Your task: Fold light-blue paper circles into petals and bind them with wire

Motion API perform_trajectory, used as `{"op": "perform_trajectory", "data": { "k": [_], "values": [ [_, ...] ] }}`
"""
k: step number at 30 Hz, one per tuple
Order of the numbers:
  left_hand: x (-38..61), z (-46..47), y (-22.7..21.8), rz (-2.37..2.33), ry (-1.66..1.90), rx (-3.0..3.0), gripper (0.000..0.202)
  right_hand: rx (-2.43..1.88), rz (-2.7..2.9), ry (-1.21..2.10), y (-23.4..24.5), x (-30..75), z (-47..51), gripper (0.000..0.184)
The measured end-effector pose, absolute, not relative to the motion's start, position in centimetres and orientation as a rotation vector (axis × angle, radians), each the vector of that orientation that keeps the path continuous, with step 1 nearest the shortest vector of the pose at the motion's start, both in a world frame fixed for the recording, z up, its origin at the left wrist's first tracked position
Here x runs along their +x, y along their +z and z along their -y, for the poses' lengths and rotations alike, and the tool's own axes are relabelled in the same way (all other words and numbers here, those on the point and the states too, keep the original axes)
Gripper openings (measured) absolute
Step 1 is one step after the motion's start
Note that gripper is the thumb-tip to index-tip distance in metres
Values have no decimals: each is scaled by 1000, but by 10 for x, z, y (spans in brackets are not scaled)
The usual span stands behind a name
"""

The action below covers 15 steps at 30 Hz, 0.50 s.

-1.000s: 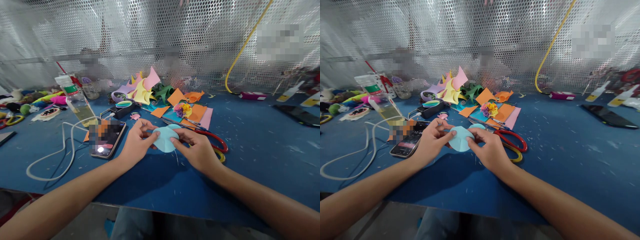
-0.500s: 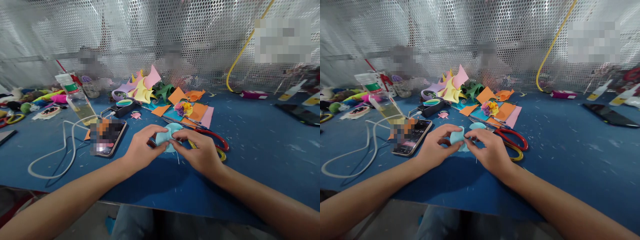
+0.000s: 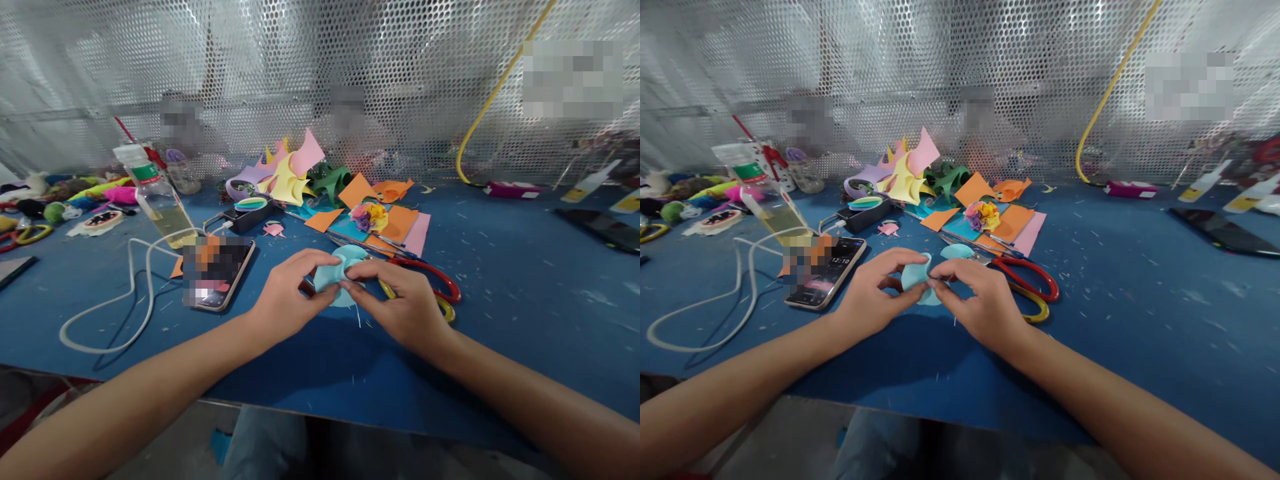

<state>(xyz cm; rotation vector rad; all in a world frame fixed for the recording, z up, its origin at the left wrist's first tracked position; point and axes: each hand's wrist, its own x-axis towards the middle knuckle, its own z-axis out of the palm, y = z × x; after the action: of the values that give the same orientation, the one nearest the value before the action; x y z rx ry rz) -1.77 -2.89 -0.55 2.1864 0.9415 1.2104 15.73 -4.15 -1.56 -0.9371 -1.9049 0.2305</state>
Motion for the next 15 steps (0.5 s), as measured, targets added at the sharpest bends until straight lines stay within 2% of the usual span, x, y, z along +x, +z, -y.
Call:
{"op": "perform_trajectory", "data": {
  "k": [8, 15],
  "values": [
    [-19, 27, -8, -972, 1164, 2275, 25, -819, 2063, 91, -12, 157, 43, 13],
    [-19, 28, -8, -962, 1056, 2315, 28, -951, 1988, 19, -13, 157, 44, 19]
  ]
}}
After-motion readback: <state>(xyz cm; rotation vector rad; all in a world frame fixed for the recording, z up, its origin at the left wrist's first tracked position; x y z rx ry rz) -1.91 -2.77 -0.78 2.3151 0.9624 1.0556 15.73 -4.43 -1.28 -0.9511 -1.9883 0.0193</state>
